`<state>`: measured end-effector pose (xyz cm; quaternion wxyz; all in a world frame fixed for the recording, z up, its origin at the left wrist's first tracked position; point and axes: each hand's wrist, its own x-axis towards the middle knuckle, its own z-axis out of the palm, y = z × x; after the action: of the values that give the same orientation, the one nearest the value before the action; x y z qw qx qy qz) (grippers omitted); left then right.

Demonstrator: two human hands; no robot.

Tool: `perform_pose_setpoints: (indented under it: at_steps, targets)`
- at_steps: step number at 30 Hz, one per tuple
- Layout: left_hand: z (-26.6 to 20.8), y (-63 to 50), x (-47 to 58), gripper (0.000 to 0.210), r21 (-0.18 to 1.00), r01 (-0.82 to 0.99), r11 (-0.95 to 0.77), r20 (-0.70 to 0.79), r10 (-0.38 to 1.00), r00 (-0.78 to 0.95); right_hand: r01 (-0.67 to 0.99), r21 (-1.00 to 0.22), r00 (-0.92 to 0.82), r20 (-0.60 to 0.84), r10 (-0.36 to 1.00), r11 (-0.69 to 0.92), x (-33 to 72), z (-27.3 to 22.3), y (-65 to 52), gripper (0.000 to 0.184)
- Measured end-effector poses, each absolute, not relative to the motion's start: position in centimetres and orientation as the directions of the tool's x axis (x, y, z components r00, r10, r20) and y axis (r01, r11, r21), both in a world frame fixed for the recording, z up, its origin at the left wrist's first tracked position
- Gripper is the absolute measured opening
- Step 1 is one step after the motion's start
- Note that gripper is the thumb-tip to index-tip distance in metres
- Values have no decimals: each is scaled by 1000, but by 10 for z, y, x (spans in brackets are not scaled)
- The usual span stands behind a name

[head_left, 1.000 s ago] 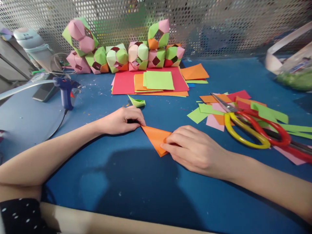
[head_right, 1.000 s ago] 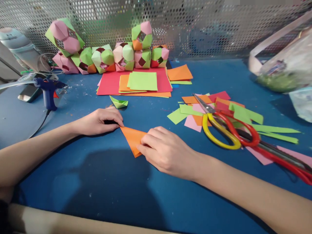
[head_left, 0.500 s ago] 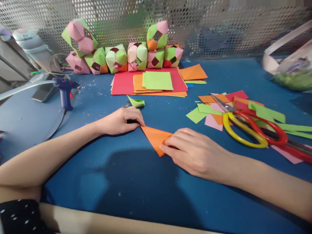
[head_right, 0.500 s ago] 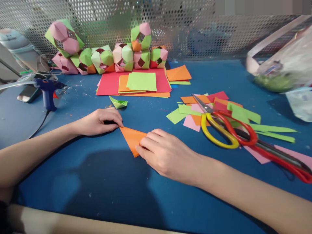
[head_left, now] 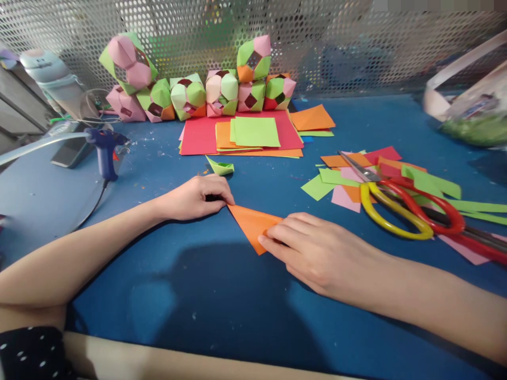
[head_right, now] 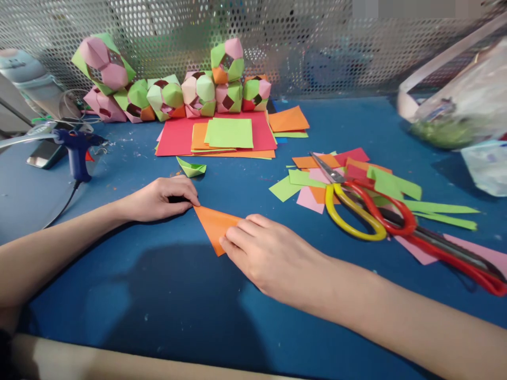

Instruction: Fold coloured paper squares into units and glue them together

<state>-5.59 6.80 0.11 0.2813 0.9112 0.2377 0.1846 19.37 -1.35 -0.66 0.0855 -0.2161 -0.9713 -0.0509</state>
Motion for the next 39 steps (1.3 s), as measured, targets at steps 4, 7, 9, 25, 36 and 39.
perform_pose_setpoints:
  at_steps: [4,7,9,25,36,39]
  targets:
    - [0,68,-56,21,579,348,-738,204,544,814,456,51,-880,177,442,888,195,-6,-14,24]
    - [3,67,-55,23,556,370,-744,191,547,815,461,15,-875,175,452,887,196,-6,-13,26]
    - [8,62,-52,26,531,407,-743,197,575,794,454,-6,-876,180,448,891,197,-6,-12,27]
    - [-9,-17,-20,27,-31,544,-839,135,536,834,429,56,-885,223,408,901,191,-8,-16,26]
    - [-4,23,-34,32,36,611,-791,177,607,775,426,85,-891,213,401,901,192,-7,-17,29]
    - [-6,35,-38,31,122,644,-755,231,653,721,425,98,-892,216,398,900,192,-6,-17,30]
